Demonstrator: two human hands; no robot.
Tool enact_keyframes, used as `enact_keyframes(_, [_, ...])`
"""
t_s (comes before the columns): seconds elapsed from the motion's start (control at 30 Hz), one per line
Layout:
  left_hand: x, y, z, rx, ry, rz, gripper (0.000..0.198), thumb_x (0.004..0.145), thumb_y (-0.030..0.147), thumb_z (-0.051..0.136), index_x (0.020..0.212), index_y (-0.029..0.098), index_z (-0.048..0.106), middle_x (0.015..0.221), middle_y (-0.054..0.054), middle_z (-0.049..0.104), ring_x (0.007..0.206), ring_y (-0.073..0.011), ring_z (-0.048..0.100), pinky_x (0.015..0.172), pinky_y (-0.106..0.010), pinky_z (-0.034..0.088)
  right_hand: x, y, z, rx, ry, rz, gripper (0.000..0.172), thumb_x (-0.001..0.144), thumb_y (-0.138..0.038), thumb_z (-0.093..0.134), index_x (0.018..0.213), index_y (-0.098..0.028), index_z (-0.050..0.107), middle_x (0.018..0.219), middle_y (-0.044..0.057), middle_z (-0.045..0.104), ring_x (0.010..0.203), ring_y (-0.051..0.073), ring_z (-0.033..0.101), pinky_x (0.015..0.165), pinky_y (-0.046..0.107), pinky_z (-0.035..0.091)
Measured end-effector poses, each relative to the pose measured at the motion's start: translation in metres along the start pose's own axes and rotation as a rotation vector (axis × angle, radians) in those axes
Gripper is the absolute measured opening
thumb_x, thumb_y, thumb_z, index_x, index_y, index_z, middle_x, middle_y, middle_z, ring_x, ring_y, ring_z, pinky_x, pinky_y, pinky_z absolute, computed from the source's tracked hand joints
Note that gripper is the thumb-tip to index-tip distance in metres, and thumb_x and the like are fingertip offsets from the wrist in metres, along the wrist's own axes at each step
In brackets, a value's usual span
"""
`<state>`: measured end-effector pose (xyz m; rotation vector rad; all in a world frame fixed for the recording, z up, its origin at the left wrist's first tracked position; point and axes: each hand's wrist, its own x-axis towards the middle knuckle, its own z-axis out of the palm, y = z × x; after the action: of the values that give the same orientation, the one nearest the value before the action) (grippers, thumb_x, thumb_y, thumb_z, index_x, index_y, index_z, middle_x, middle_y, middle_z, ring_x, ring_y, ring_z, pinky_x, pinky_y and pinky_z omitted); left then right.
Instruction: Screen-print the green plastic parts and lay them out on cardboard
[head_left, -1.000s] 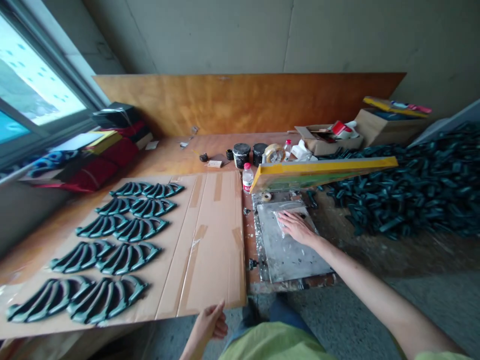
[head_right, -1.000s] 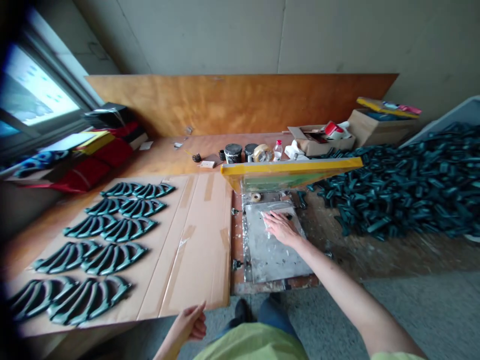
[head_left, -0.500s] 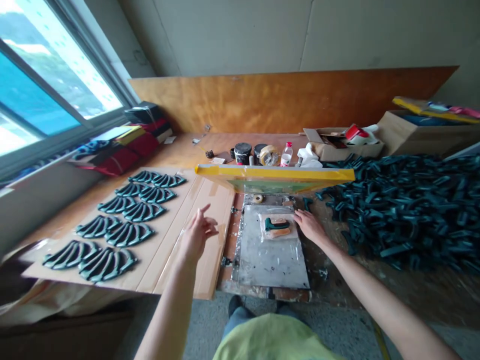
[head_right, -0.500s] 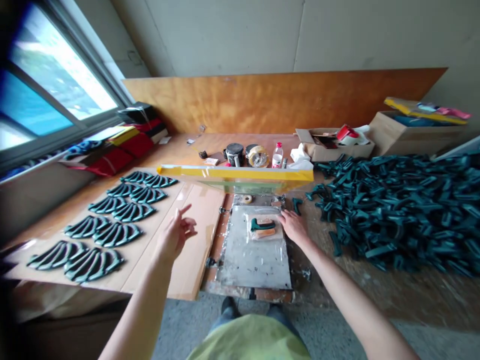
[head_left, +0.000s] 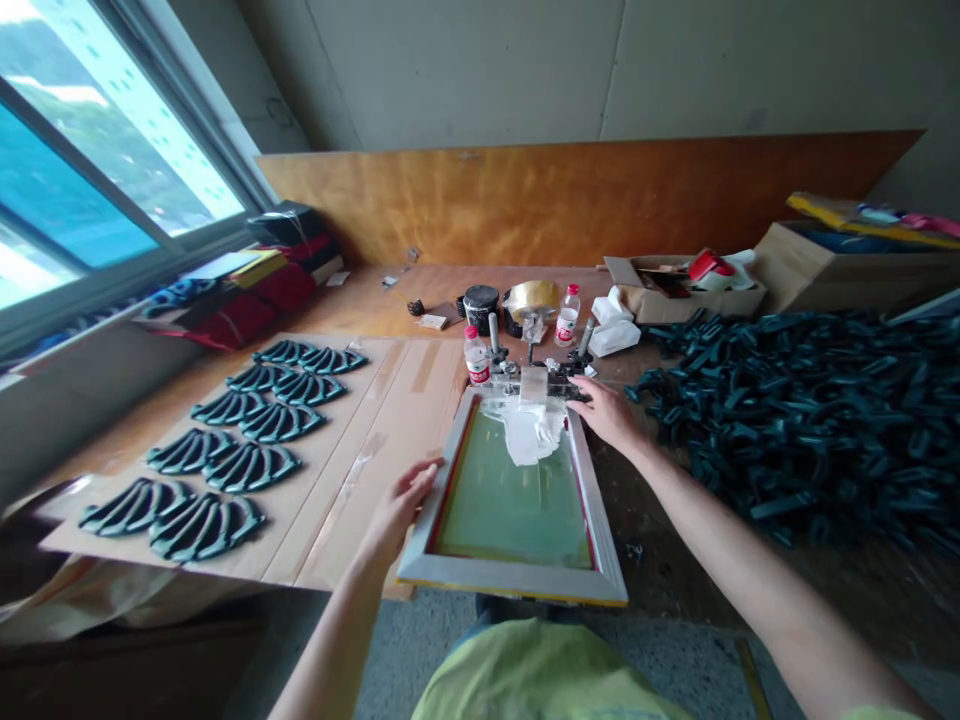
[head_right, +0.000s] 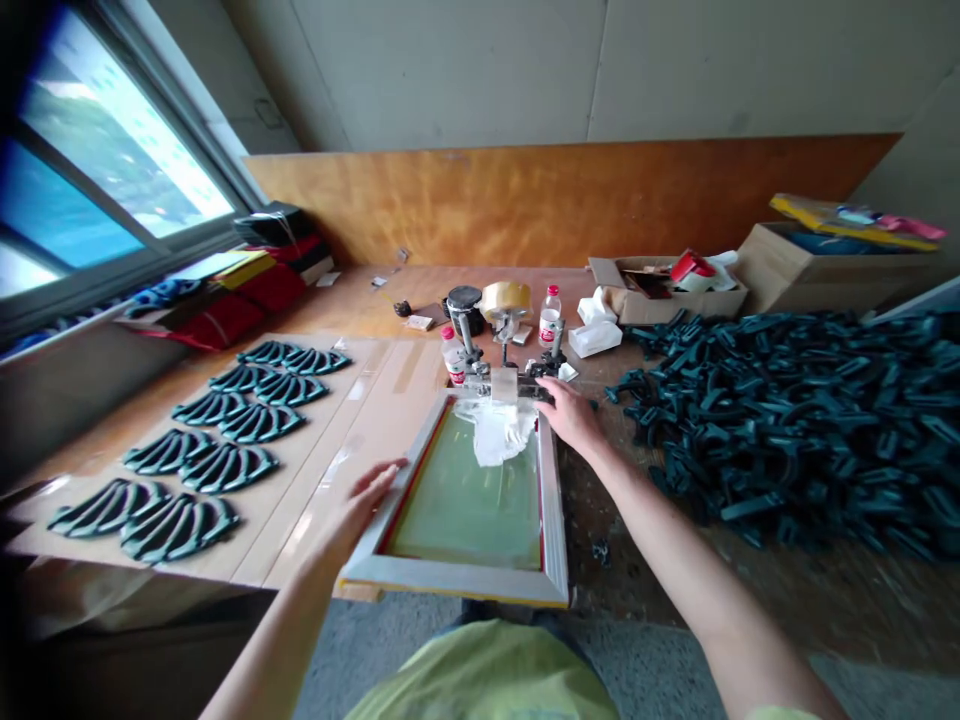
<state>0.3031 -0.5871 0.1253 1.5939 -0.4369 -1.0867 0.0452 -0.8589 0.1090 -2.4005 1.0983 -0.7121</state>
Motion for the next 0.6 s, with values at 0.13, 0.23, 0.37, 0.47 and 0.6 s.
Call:
enact_keyframes(0.13, [0.013, -0.047, 0.002, -0.017, -0.042, -0.069, 0.093, 0.063, 0.050, 0.078, 0.143, 0.021, 0.041, 0.069, 0.001, 0.068, 0.060, -0.0161, 0.064, 0.051, -0.022, 0.048, 0.024, -0.043, 0.029, -0.242, -0.078, -0.181, 0.066, 0.075, -0.016, 0.071, 0.137, -0.018, 0.046, 0.139, 0.015, 0.047, 0.125, 0.027, 0.048, 0.104, 0.039, 0.042])
enact_keyframes(0.23, [0.028, -0.071, 0.003, 0.003, -0.016, -0.054, 0.092, 0.066, 0.052, 0.076, 0.144, 0.019, 0.040, 0.065, 0.002, 0.065, 0.054, -0.0140, 0.061, 0.050, -0.022, 0.046, 0.034, -0.057, 0.041, -0.362, -0.199, -0.160, 0.046, 0.078, -0.014, 0.068, 0.123, -0.015, 0.056, 0.121, 0.015, 0.059, 0.113, 0.025, 0.056, 0.094, 0.034, 0.046])
enact_keyframes(0.37, [0.040, -0.089, -0.001, 0.052, 0.003, -0.041, 0.085, 0.065, 0.055, 0.075, 0.138, 0.019, 0.048, 0.066, 0.002, 0.065, 0.057, -0.0150, 0.062, 0.052, -0.023, 0.047, 0.035, -0.060, 0.042, -0.440, -0.423, -0.041, 0.022, 0.083, -0.026, 0.063, 0.102, -0.015, 0.065, 0.102, 0.012, 0.069, 0.096, 0.023, 0.064, 0.082, 0.028, 0.048])
enact_keyframes(0.47, [0.041, -0.094, -0.003, 0.075, 0.007, -0.028, 0.081, 0.066, 0.057, 0.073, 0.134, 0.019, 0.052, 0.071, 0.000, 0.067, 0.060, -0.0160, 0.063, 0.054, -0.024, 0.048, 0.028, -0.055, 0.041, -0.486, -0.395, 0.026, 0.024, 0.086, -0.034, 0.059, 0.100, -0.016, 0.067, 0.101, 0.013, 0.070, 0.096, 0.023, 0.065, 0.082, 0.028, 0.047])
enact_keyframes(0.6, [0.040, -0.097, -0.001, 0.054, 0.014, -0.011, 0.078, 0.066, 0.057, 0.073, 0.131, 0.019, 0.055, 0.075, -0.002, 0.069, 0.064, -0.0180, 0.065, 0.057, -0.025, 0.049, 0.016, -0.044, 0.049, -0.514, -0.256, 0.069, 0.019, 0.085, -0.024, 0.054, 0.097, -0.013, 0.066, 0.099, 0.016, 0.070, 0.095, 0.025, 0.064, 0.082, 0.030, 0.046])
